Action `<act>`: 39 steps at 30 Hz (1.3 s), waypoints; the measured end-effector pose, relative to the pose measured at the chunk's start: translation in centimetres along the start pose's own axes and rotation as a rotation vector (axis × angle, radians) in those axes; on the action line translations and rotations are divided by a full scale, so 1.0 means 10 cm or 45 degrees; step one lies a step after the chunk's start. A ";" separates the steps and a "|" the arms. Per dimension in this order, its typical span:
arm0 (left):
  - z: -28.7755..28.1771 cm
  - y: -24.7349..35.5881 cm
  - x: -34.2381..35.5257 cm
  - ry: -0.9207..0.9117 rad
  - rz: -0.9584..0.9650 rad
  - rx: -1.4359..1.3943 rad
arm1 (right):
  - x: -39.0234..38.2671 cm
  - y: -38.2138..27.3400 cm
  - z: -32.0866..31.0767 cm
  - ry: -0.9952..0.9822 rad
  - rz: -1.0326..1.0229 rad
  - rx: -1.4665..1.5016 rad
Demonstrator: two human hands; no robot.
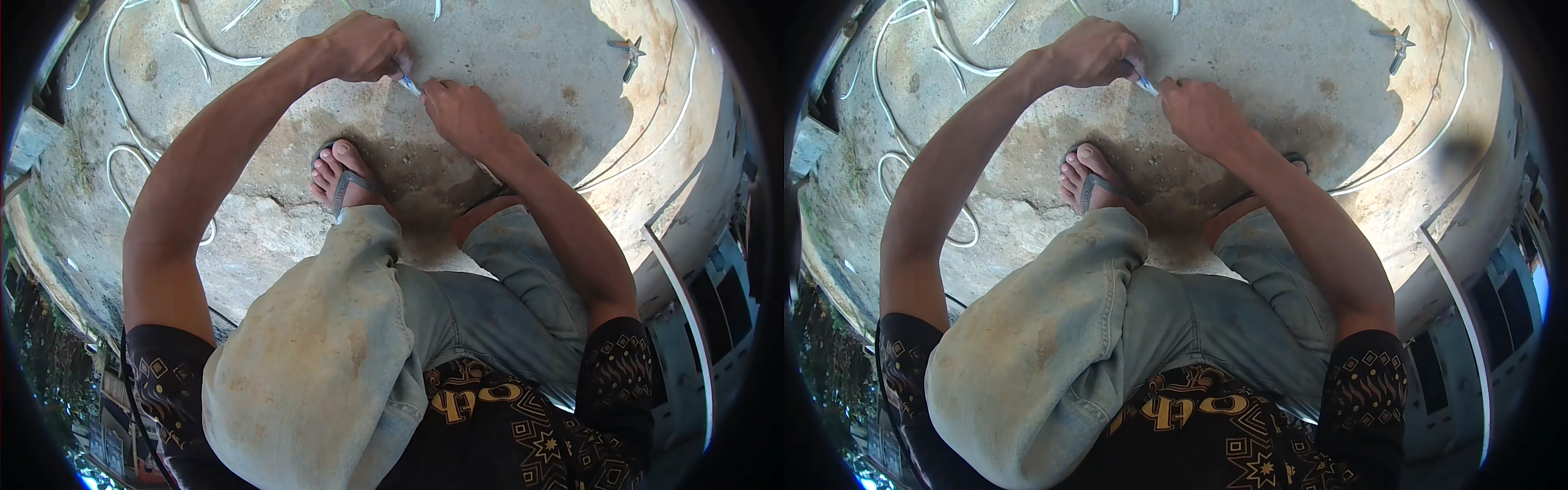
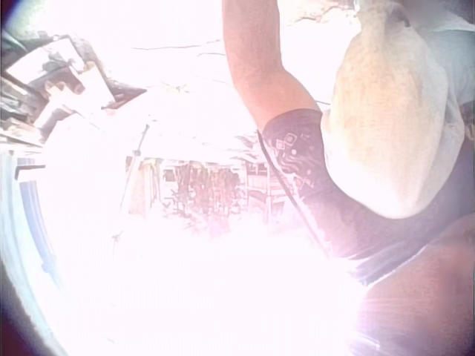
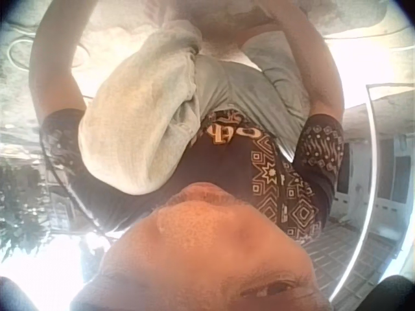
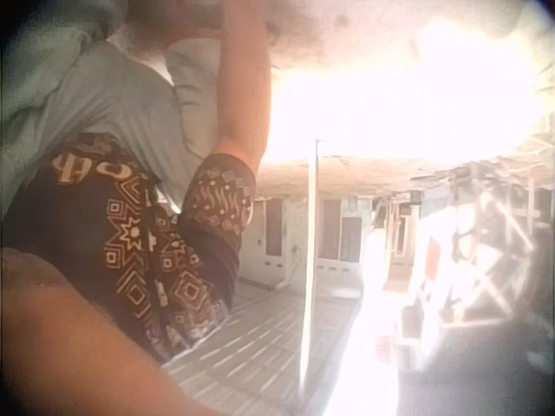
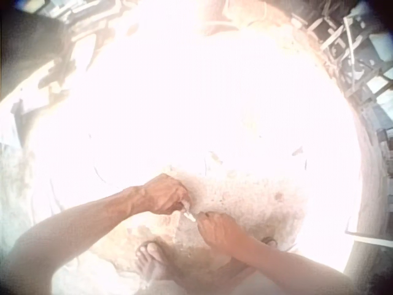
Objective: Stripping the outer insulation of a long white electrical cable using a utility knife.
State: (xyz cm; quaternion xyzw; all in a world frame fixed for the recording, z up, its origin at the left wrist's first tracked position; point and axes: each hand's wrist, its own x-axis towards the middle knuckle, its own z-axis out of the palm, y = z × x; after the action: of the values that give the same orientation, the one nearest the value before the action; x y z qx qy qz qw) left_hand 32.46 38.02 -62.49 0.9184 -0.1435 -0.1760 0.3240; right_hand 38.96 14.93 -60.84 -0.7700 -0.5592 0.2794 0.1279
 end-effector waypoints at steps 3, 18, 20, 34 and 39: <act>0.01 0.07 0.20 -0.072 -0.079 0.153 | 0.05 0.06 -0.09 -0.102 0.211 -0.031; -0.03 0.07 0.23 -0.071 -0.077 0.168 | 0.13 -0.01 0.00 -0.128 0.245 -0.151; -0.06 0.10 0.23 -0.062 -0.076 0.155 | 0.14 -0.06 -0.02 -0.179 0.270 -0.237; -0.05 0.03 0.25 -0.127 -0.061 0.158 | -0.05 0.08 0.01 -0.252 0.357 -0.040; -0.02 0.03 0.21 -0.033 -0.020 0.163 | -0.20 0.23 0.04 -0.332 0.272 -0.010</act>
State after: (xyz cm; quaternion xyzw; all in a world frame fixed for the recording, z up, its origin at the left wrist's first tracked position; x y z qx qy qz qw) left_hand 34.40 37.11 -62.69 0.9360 -0.1513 -0.1810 0.2614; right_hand 40.09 12.18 -61.75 -0.7829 -0.4869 0.3867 0.0208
